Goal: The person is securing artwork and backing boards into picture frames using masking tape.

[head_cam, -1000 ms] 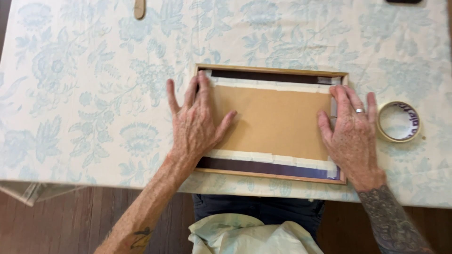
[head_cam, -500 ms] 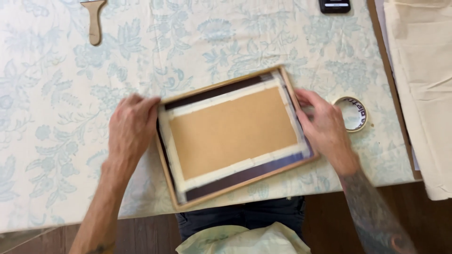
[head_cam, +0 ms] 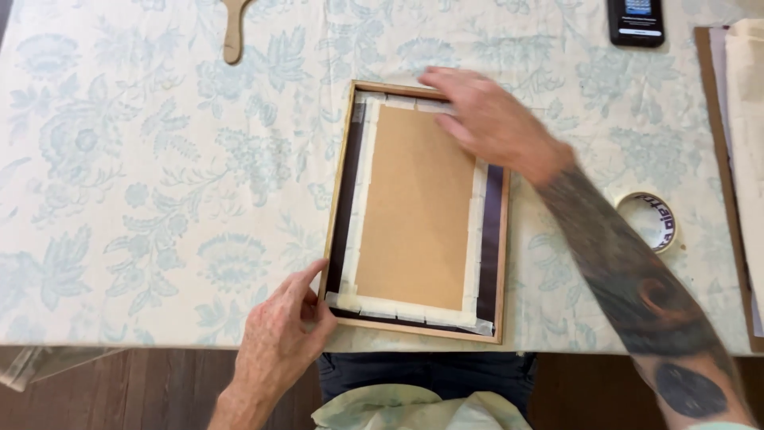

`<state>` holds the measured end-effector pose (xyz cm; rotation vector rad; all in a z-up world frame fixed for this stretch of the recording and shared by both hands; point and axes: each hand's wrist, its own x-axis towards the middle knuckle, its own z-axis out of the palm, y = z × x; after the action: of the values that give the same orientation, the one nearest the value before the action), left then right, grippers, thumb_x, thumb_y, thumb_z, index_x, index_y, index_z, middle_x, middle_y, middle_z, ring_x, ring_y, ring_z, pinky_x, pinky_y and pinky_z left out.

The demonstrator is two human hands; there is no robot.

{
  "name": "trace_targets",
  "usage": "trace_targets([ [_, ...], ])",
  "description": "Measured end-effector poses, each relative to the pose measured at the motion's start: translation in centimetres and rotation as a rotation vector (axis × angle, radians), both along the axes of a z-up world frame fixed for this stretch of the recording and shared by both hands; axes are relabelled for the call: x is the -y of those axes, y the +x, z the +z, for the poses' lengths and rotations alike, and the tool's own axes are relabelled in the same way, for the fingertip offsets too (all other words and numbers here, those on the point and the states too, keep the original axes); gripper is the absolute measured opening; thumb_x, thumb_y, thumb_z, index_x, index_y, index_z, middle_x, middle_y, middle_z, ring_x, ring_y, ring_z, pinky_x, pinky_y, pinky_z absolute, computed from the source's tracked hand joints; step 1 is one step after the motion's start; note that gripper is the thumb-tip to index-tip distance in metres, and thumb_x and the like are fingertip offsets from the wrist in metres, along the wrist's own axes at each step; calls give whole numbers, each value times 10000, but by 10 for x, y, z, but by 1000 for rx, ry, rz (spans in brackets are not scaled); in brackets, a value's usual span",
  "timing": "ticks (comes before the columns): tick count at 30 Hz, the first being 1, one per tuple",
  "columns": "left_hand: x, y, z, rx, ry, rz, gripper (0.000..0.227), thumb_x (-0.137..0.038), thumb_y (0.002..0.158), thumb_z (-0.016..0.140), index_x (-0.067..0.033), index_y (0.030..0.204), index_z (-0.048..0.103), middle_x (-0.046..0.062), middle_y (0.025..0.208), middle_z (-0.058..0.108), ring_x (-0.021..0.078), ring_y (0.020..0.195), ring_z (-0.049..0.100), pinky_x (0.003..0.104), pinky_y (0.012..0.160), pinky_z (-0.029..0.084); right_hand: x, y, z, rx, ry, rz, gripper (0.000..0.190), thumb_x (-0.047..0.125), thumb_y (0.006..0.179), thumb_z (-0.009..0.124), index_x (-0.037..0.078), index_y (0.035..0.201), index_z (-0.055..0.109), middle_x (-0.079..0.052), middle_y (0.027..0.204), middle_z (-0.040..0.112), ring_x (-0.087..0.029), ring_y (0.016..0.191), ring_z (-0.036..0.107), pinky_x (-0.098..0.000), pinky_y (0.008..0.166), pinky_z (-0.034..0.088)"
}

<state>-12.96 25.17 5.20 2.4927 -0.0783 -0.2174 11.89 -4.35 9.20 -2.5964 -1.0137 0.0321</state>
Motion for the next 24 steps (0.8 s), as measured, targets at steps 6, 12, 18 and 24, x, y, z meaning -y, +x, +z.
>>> trace_targets([
  [6, 10, 3, 12, -118, -44, -90, 441, -269, 858, 739, -209, 1267, 586, -87, 677, 665, 70, 548, 638, 267, 550, 614, 128, -99, 52, -172, 17, -322, 444, 216, 961, 625, 48, 1372, 628, -159, 1378, 663, -311, 1249, 624, -490, 1118, 442],
  [12, 45, 52, 42, 300, -159, -116, 173, -222, 905, 744, -142, 1057, 728, -43, 730, 597, 109, 633, 557, 273, 631, 524, 212, -169, 35, -255, 18, -595, 677, 197, 742, 835, 67, 1377, 638, -115, 1296, 719, -233, 1136, 691, -350, 1111, 461],
  [18, 122, 77, 44, 256, -111, -516, 359, -327, 950, 705, -120, 1241, 681, 24, 886, 729, 170, 799, 718, 362, 681, 620, 211, -187, 16, -307, -96, -593, 673, 319, 838, 778, 160, 1439, 520, -48, 1214, 716, -223, 1106, 673, -430, 1048, 443],
  [24, 100, 103, 3, 324, 332, -443, 343, -376, 999, 621, -209, 1293, 677, 78, 1226, 690, 253, 1043, 648, 539, 959, 489, 166, -190, -2, -9, 63, -472, 438, 226, 910, 705, 75, 1316, 640, -138, 1273, 690, -254, 1146, 668, -435, 1073, 507],
])
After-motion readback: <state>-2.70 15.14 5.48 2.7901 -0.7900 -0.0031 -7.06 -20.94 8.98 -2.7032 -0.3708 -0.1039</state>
